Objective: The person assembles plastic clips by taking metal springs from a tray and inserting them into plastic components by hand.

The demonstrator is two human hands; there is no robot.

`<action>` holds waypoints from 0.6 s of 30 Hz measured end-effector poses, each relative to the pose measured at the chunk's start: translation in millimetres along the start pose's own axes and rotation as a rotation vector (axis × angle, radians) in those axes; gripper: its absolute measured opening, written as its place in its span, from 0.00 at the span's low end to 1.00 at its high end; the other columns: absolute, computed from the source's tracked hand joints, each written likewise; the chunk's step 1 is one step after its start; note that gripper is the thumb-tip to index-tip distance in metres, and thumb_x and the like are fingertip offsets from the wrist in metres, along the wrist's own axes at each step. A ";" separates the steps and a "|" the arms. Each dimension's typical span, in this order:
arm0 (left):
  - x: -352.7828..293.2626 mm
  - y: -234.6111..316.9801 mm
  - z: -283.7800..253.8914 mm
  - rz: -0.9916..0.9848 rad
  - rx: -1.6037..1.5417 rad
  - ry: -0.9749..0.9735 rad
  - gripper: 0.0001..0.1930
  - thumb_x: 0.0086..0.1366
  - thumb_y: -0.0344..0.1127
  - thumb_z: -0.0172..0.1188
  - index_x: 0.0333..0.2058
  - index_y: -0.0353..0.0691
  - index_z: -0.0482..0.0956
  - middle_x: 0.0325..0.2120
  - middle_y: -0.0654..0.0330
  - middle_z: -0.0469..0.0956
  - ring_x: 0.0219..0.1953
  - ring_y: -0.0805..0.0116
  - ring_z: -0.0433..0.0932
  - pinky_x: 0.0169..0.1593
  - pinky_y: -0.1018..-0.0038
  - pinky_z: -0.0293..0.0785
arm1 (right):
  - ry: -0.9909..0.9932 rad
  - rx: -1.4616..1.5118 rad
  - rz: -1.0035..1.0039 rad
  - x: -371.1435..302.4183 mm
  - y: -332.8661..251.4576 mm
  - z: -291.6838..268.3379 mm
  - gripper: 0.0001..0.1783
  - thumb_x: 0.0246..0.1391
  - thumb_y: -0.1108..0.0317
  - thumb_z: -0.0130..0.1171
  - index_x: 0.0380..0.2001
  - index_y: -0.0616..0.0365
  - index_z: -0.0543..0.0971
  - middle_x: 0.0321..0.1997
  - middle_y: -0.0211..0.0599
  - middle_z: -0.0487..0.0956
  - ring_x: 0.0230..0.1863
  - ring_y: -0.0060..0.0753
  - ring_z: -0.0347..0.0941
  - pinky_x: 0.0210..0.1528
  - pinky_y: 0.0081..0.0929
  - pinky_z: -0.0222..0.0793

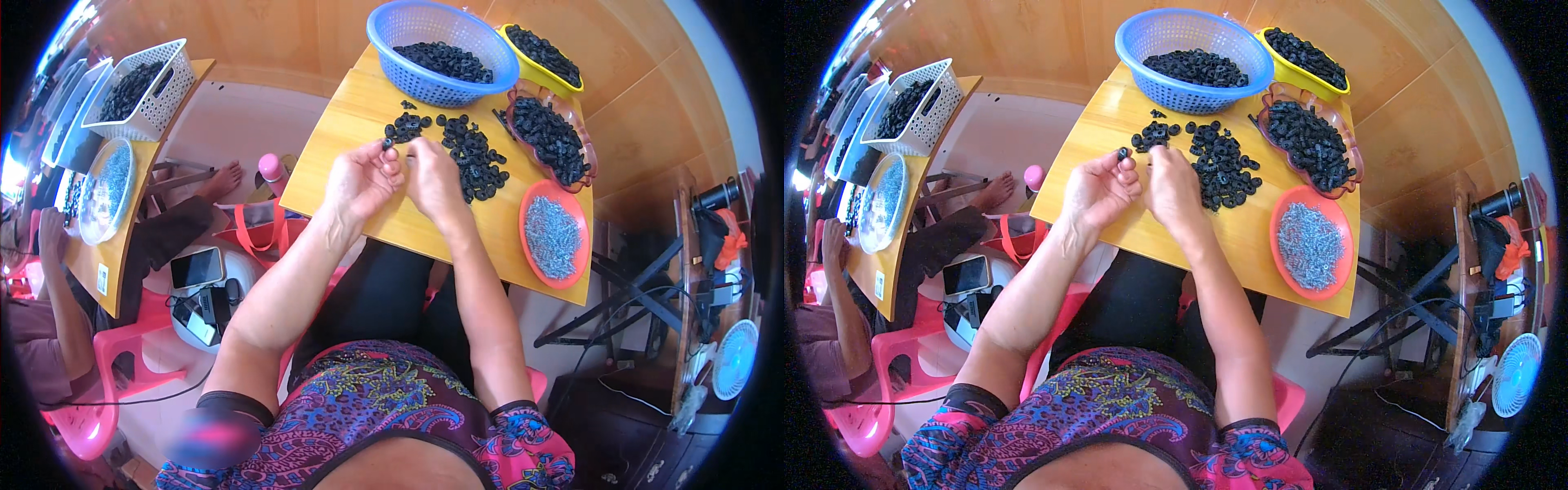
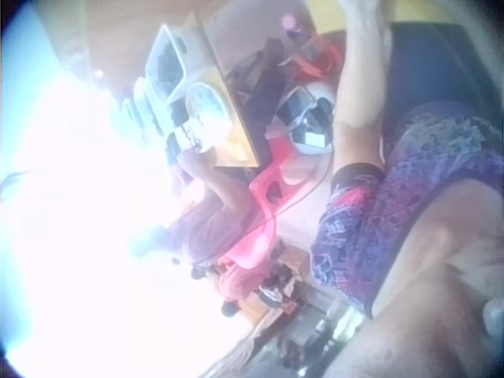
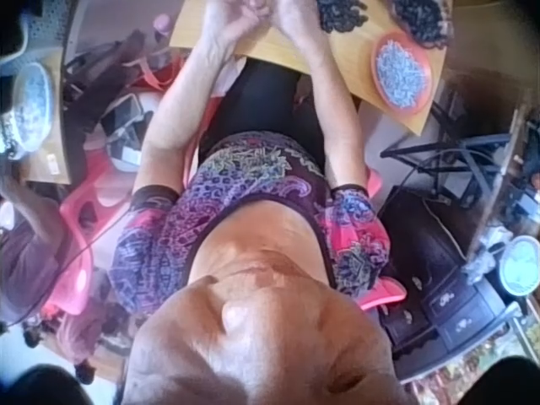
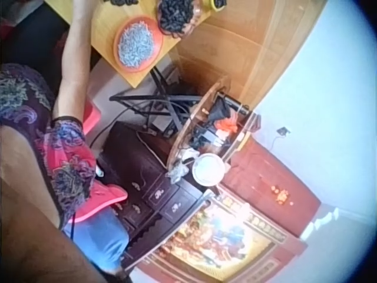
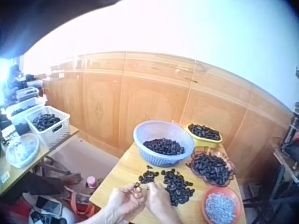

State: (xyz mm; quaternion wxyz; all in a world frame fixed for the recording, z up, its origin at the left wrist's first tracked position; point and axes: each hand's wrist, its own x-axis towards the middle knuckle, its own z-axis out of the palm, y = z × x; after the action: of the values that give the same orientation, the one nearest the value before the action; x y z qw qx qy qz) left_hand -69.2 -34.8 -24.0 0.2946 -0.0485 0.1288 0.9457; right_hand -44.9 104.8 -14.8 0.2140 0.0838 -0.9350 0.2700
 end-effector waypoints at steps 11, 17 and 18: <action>-12.5 -20.3 11.1 -0.023 0.299 -0.027 0.06 0.62 0.26 0.51 0.38 0.33 0.73 0.26 0.57 0.76 0.24 0.71 0.74 0.33 0.75 0.73 | 0.020 0.951 0.365 -31.0 -25.9 -57.3 0.03 0.53 0.79 0.55 0.32 0.66 0.74 0.28 0.34 0.76 0.26 0.21 0.73 0.27 0.16 0.70; -16.4 -24.3 16.8 0.028 0.389 -0.012 0.05 0.62 0.22 0.52 0.37 0.31 0.74 0.25 0.57 0.76 0.23 0.73 0.74 0.30 0.80 0.73 | 0.030 0.871 0.351 -32.0 -23.1 -56.5 0.01 0.52 0.80 0.54 0.29 0.66 0.73 0.23 0.33 0.76 0.24 0.19 0.74 0.23 0.16 0.70; -17.0 -24.4 17.1 0.065 0.458 -0.013 0.05 0.61 0.22 0.53 0.36 0.31 0.75 0.25 0.58 0.76 0.23 0.74 0.73 0.30 0.81 0.72 | 0.029 0.871 0.351 -32.5 -22.8 -56.6 0.01 0.52 0.80 0.54 0.29 0.66 0.73 0.23 0.33 0.76 0.24 0.19 0.74 0.23 0.16 0.70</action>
State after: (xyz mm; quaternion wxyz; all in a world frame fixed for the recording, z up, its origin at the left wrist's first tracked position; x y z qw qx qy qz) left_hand -41.6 -20.0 -10.0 0.2682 0.0301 0.3397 0.9010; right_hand 10.5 117.6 24.6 0.1230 0.0029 -0.7316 0.6705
